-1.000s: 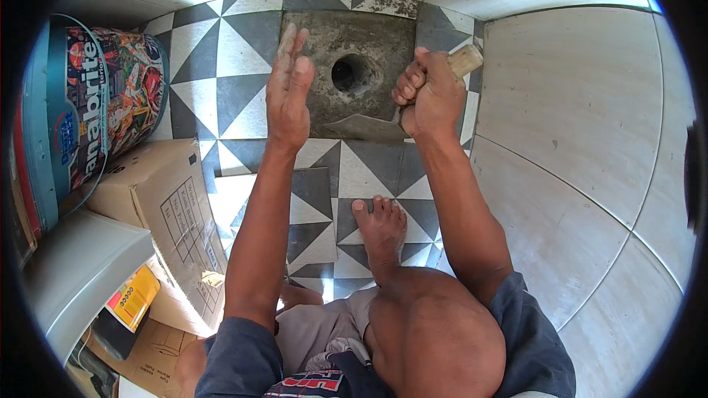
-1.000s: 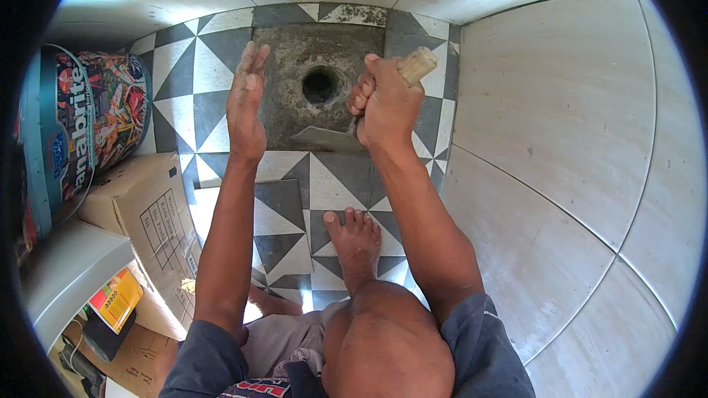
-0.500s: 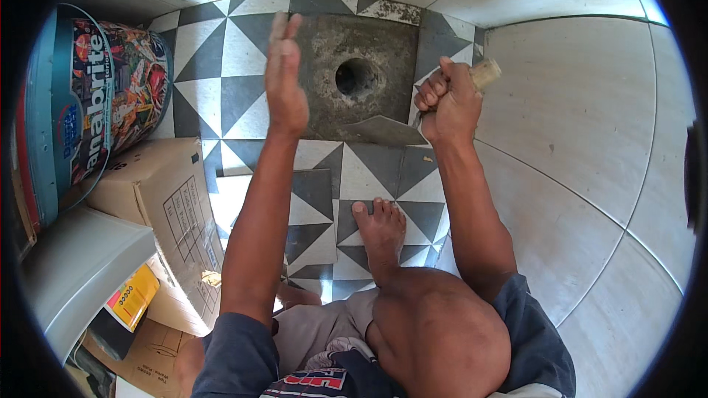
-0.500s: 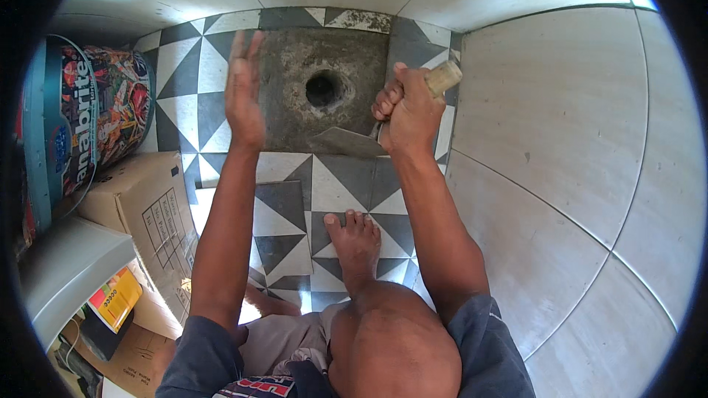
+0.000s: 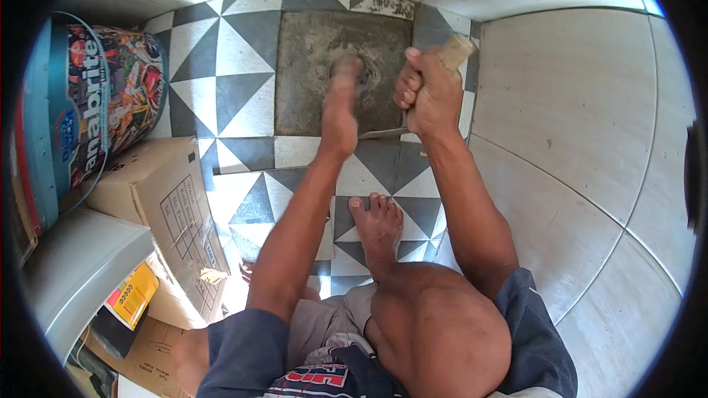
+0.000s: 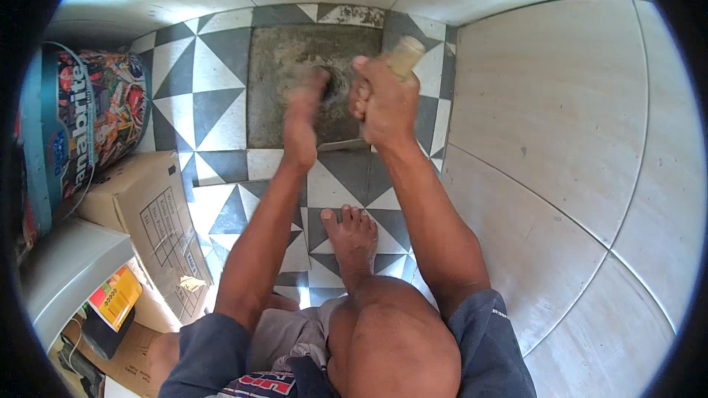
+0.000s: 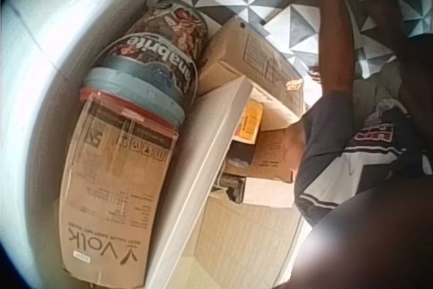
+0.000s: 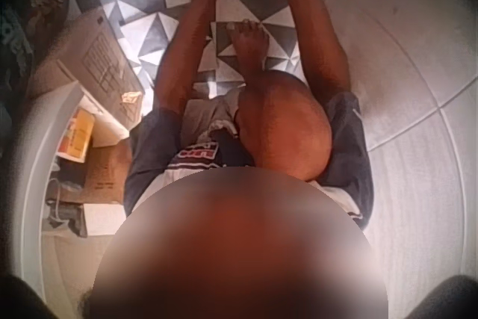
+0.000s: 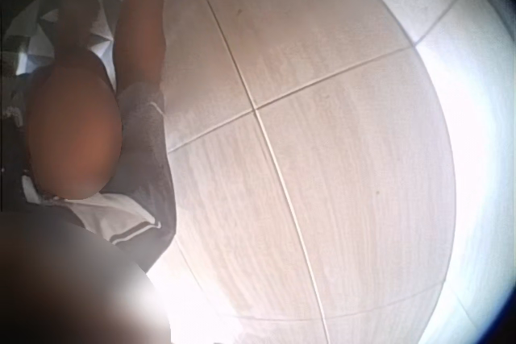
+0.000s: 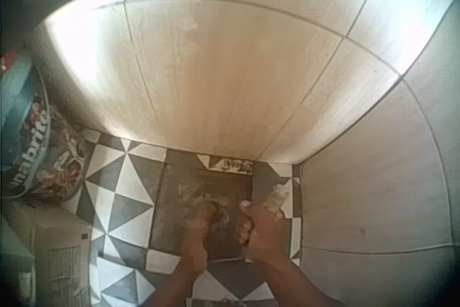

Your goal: Apply cement slurry and trowel compound to seal or prep the tiling around a bathroom floor drain.

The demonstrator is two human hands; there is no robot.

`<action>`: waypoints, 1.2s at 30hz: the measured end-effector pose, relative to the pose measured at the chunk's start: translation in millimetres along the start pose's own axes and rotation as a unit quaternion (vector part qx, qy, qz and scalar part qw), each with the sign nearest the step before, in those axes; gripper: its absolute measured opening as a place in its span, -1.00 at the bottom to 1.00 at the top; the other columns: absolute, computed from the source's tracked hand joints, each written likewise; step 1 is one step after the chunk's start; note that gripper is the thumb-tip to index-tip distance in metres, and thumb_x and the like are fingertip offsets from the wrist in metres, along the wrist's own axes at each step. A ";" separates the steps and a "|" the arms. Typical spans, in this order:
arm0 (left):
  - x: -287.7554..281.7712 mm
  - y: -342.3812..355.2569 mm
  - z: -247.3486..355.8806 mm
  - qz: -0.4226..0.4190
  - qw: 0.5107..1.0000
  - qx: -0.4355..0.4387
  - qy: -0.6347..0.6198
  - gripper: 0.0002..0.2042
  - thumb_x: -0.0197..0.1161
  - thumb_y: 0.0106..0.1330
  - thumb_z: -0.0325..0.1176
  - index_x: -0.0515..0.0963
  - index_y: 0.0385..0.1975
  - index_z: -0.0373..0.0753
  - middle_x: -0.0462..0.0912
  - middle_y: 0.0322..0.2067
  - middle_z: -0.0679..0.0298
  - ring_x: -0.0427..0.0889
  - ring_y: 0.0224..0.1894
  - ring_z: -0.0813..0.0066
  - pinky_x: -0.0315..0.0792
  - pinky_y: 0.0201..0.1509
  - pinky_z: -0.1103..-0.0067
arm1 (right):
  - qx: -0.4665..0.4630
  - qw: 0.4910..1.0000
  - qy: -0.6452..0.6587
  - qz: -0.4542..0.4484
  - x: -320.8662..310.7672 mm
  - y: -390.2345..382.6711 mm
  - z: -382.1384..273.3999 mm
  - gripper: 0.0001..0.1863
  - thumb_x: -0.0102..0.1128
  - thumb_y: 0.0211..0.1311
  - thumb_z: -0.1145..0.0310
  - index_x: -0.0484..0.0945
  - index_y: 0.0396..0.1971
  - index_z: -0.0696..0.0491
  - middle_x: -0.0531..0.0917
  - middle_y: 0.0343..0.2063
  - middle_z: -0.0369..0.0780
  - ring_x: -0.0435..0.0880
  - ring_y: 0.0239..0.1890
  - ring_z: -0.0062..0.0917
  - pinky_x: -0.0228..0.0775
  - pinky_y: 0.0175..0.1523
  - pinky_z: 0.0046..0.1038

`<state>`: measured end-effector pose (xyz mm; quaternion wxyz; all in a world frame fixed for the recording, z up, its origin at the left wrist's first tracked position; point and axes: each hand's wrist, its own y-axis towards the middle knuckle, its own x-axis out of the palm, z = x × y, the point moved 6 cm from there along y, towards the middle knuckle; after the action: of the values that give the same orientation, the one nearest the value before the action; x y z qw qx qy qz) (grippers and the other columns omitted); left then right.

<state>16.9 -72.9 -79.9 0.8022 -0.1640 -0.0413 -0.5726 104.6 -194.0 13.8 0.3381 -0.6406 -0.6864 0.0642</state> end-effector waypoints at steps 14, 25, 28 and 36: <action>-71.1 15.2 107.2 0.092 0.983 0.131 0.085 -0.31 -0.07 0.61 0.00 0.11 0.49 -0.47 0.37 0.41 0.01 0.25 0.48 0.29 -0.03 0.57 0.42 | -0.064 0.993 0.048 0.088 6.0 -14.5 -1.8 -0.75 0.24 0.30 0.35 0.33 -0.50 -0.05 0.29 -0.71 -0.39 0.27 -0.74 -0.64 0.14 -0.62 -0.48; -67.9 18.4 107.2 0.061 0.989 0.111 0.075 -0.28 -0.21 0.61 0.11 0.03 0.54 -0.34 0.33 0.43 0.01 0.18 0.54 0.19 -0.08 0.62 0.24 | -0.025 0.999 0.016 0.039 14.5 -4.7 4.1 -0.73 0.24 0.30 0.36 0.31 -0.50 -0.06 0.31 -0.71 -0.39 0.28 -0.74 -0.65 0.13 -0.64 -0.48; -46.6 6.8 79.7 0.058 0.991 0.121 -0.015 -0.34 -0.19 0.64 -0.01 0.03 0.53 -0.39 0.33 0.43 0.04 0.19 0.51 0.26 -0.09 0.60 0.36 | -0.042 0.999 -0.002 0.018 29.2 -12.3 4.3 -0.73 0.25 0.30 0.36 0.32 -0.49 -0.05 0.31 -0.71 -0.39 0.28 -0.75 -0.66 0.13 -0.65 -0.48; -51.1 16.9 64.6 0.042 0.993 0.108 0.030 -0.32 -0.19 0.63 0.02 0.03 0.54 -0.37 0.31 0.45 0.06 0.14 0.55 0.28 -0.13 0.62 0.38 | -0.072 0.994 -0.039 0.071 16.6 -8.9 -5.1 -0.74 0.24 0.29 0.39 0.32 -0.51 -0.04 0.31 -0.72 -0.38 0.26 -0.77 -0.64 0.11 -0.66 -0.46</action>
<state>23.0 -1.7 -35.7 0.8394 -0.0607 -0.0714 -0.5354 100.7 -182.0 28.6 0.2587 -0.7076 -0.6545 0.0635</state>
